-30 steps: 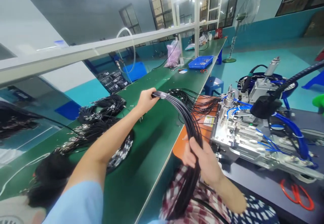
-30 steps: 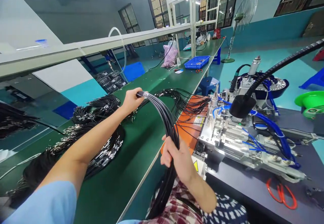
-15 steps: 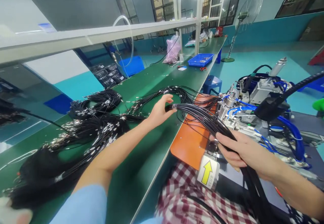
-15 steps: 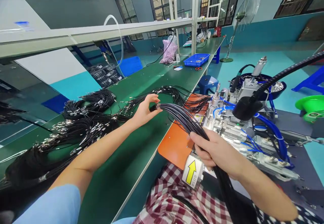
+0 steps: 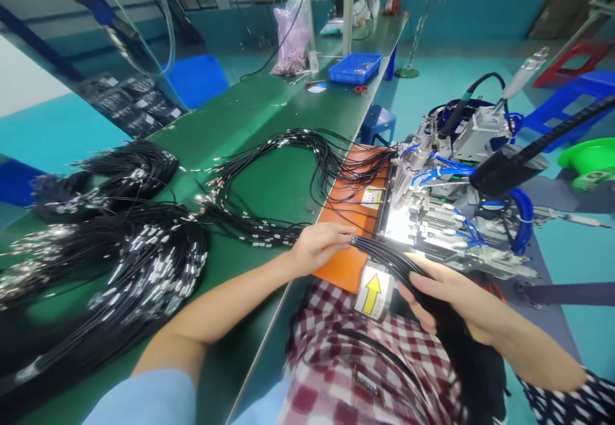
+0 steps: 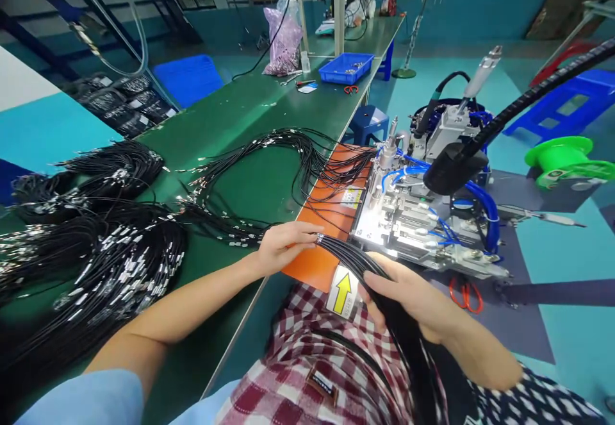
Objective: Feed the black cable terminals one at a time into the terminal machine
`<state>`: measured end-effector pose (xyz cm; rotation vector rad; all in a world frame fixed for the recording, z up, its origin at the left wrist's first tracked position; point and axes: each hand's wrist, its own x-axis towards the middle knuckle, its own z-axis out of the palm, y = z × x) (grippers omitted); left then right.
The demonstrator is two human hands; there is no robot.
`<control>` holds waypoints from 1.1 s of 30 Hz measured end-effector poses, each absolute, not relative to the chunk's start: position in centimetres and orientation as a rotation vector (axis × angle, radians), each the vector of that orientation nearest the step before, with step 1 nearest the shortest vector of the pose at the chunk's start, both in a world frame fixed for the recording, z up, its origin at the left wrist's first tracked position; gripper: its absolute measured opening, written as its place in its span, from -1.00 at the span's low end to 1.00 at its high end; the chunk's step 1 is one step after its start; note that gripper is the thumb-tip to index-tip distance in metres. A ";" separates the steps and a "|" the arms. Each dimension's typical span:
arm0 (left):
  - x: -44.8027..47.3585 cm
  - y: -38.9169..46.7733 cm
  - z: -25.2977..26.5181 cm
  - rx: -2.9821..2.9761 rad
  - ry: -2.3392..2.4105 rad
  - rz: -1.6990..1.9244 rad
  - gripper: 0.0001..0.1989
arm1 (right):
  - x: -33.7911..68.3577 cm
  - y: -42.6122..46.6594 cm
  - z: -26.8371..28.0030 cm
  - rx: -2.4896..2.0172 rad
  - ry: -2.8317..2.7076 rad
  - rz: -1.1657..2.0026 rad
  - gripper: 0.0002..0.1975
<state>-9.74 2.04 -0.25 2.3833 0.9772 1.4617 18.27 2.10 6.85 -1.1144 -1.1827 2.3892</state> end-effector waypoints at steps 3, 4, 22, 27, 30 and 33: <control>-9.7 1.8 -0.2 2.459 1.127 1.565 -0.91 | 16.8 2.4 5.8 -1.080 -1.029 2.478 -0.60; -9.8 1.8 -0.1 2.517 1.184 1.580 -0.92 | 16.7 2.4 5.6 -1.069 -0.981 2.504 -0.59; -10.4 -1.7 6.6 2.339 1.366 0.976 -0.78 | 17.0 -3.8 6.2 -1.393 -1.342 2.338 -0.38; -11.2 5.0 7.2 1.822 0.913 0.111 -0.64 | 16.5 -6.5 7.3 -1.313 -1.464 2.179 -0.48; -11.0 5.8 6.7 1.600 0.661 0.051 -0.69 | 16.7 -7.0 7.1 -1.263 -1.444 2.191 -0.51; -10.9 3.9 7.3 1.596 0.713 0.221 -0.69 | 17.0 -6.9 6.3 -1.318 -1.343 2.264 -0.46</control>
